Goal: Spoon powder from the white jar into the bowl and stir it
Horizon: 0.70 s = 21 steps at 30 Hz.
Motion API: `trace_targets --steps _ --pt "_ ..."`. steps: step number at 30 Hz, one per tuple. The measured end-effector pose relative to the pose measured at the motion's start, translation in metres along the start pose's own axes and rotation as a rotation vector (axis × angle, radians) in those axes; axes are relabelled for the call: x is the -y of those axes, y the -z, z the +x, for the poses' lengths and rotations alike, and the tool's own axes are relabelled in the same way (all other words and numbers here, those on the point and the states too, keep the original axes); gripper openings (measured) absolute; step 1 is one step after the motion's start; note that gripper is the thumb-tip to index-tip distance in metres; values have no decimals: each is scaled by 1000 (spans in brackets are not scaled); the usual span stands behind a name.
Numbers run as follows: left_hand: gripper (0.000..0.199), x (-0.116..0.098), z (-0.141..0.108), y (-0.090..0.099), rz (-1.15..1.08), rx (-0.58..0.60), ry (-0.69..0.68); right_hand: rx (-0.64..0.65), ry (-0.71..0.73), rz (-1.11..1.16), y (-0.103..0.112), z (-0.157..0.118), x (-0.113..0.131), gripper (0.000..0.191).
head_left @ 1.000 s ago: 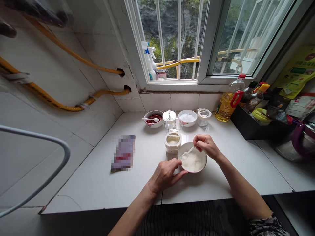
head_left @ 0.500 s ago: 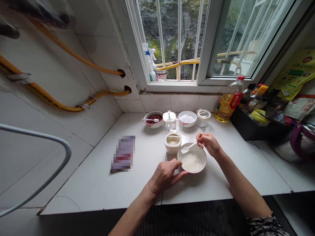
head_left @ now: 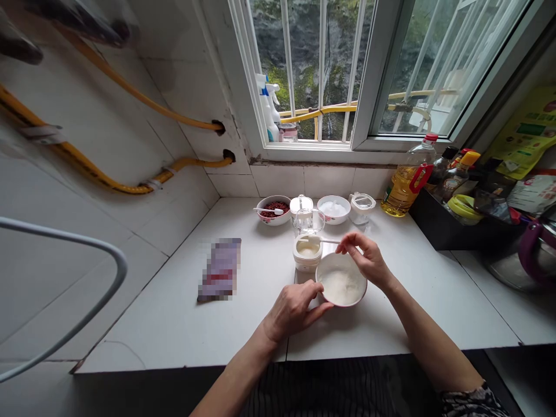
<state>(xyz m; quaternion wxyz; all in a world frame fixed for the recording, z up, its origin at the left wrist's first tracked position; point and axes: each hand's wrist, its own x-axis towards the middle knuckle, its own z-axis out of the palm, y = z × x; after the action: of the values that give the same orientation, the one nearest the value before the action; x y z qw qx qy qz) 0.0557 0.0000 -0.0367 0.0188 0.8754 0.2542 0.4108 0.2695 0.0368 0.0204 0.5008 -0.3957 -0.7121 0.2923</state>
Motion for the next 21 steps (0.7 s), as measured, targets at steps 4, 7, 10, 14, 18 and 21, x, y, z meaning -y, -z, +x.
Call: trace_targets --steps 4,7,10,14,18,21 --pt "26 0 1 2 -6 15 6 97 340 -406 -3 -1 -2 19" --pt "25 0 1 2 -8 11 3 38 369 -388 -1 -2 1 19" --pt "25 0 0 0 -12 -4 -6 -87 272 -264 7 -4 8 17" --pt "24 1 -1 -1 -9 -14 -13 -60 133 -194 18 -4 14 17" --pt "23 1 -1 0 -4 -12 -12 202 115 -256 11 -4 13 16" --pt "23 1 -1 -1 -9 -14 -11 294 58 -235 1 -5 13 14"
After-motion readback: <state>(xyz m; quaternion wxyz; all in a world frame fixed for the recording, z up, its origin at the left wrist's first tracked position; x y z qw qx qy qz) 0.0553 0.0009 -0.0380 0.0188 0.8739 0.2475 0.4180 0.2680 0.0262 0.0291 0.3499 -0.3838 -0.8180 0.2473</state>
